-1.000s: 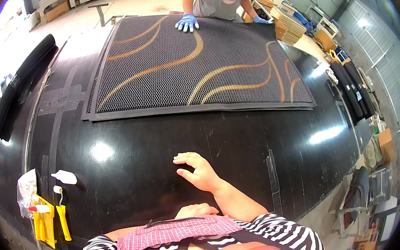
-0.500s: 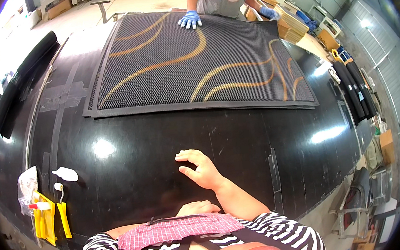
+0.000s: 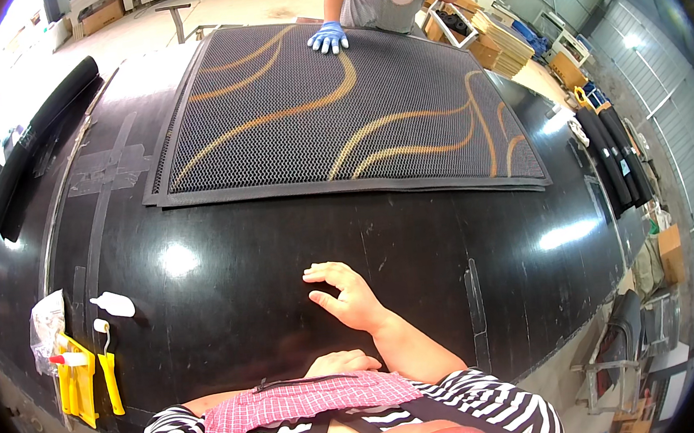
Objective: The person places a black car mat on a table and applies adhesive from a bottle to specific spots. They then use a roller to press down the adhesive and attach a patterned mat layer. The person folds the assembled mat and places it on a stack before retrieving a blue protective strip.
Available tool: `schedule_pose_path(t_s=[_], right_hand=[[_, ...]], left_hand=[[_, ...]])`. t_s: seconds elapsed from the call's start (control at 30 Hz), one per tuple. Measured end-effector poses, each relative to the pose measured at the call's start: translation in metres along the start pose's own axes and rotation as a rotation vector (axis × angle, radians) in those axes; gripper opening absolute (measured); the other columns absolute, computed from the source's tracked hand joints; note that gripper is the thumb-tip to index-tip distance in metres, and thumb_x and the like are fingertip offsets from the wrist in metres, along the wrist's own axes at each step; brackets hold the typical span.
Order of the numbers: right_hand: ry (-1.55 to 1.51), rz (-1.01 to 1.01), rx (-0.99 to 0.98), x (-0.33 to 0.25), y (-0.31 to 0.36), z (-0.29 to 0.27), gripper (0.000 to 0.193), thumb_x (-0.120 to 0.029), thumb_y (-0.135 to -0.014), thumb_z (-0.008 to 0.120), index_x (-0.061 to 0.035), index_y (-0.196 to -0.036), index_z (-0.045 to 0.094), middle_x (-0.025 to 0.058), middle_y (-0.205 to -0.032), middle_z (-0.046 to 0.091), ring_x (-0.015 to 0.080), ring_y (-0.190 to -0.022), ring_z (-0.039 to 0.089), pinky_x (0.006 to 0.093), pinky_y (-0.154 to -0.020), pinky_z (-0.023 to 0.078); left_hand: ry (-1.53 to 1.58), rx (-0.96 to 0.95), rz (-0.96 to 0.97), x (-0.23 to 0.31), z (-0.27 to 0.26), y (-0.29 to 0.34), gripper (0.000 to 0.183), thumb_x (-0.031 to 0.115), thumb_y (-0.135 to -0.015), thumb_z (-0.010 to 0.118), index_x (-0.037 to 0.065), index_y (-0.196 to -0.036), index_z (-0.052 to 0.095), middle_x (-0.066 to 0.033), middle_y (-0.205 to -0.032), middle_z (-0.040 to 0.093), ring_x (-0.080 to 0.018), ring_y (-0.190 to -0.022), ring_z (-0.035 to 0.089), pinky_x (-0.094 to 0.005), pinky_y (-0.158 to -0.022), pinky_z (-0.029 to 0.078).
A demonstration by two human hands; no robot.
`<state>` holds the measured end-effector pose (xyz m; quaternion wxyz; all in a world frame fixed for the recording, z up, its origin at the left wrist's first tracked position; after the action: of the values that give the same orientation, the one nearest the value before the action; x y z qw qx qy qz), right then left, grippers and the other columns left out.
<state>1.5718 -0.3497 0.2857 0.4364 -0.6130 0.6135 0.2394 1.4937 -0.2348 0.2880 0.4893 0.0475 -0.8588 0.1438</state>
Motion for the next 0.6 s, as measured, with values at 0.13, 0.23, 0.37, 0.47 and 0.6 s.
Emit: schedule_pose_path(t_s=[0.13, 0.23, 0.37, 0.47, 0.6], right_hand=[[0.008, -0.001, 0.000, 0.0012, 0.0002, 0.0007, 0.032, -0.022, -0.088, 0.075, -0.0084, -0.117, 0.071, 0.0103, -0.123, 0.070, 0.0309, -0.126, 0.058, 0.0430, -0.108, 0.044], [0.004, 0.006, -0.003, -0.0003, -0.0010, -0.0001, 0.032, -0.023, -0.089, 0.075, -0.0085, -0.117, 0.071, 0.0102, -0.124, 0.070, 0.0310, -0.126, 0.058, 0.0433, -0.108, 0.044], [0.004, 0.005, -0.004, 0.0009, -0.0004, 0.0004, 0.032, -0.024, -0.089, 0.075, -0.0087, -0.117, 0.071, 0.0097, -0.124, 0.070, 0.0312, -0.126, 0.058, 0.0436, -0.108, 0.043], [0.008, 0.014, -0.007, 0.0022, 0.0003, 0.0022, 0.032, -0.024, -0.089, 0.074, -0.0088, -0.117, 0.071, 0.0093, -0.125, 0.069, 0.0313, -0.126, 0.057, 0.0435, -0.109, 0.043], [0.005, 0.011, -0.008, 0.0016, 0.0007, 0.0027, 0.031, -0.023, -0.089, 0.075, -0.0088, -0.117, 0.071, 0.0088, -0.125, 0.070, 0.0311, -0.127, 0.057, 0.0435, -0.109, 0.043]], left_hand=[[0.002, 0.001, 0.020, -0.0045, 0.0035, 0.0011, 0.026, 0.028, -0.091, 0.065, 0.012, -0.110, 0.069, -0.0064, -0.093, 0.067, -0.0255, -0.089, 0.069, -0.0378, -0.079, 0.055], [-0.002, -0.006, 0.016, -0.0046, 0.0043, 0.0018, 0.026, 0.027, -0.091, 0.065, 0.011, -0.112, 0.068, -0.0065, -0.092, 0.066, -0.0248, -0.089, 0.068, -0.0374, -0.080, 0.054], [0.012, -0.086, -0.045, -0.0061, 0.0057, -0.0008, 0.026, 0.024, -0.091, 0.064, 0.011, -0.112, 0.070, -0.0084, -0.099, 0.070, -0.0265, -0.096, 0.069, -0.0373, -0.086, 0.054], [0.018, -0.108, -0.058, -0.0077, 0.0063, 0.0005, 0.027, 0.023, -0.091, 0.063, 0.010, -0.114, 0.070, -0.0098, -0.103, 0.071, -0.0275, -0.101, 0.069, -0.0373, -0.089, 0.054], [-0.007, -0.077, -0.055, -0.0010, 0.0018, 0.0002, 0.028, 0.024, -0.090, 0.064, 0.010, -0.113, 0.071, -0.0100, -0.102, 0.071, -0.0277, -0.099, 0.069, -0.0378, -0.088, 0.054]])
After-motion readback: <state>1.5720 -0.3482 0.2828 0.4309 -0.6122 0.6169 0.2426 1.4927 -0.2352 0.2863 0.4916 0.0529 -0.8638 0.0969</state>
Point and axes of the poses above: each hand's wrist, its own y-axis away from the middle knuckle, its own z-axis out of the palm, x = y × z, the point moved 8 cm from there along -y, towards the middle knuckle
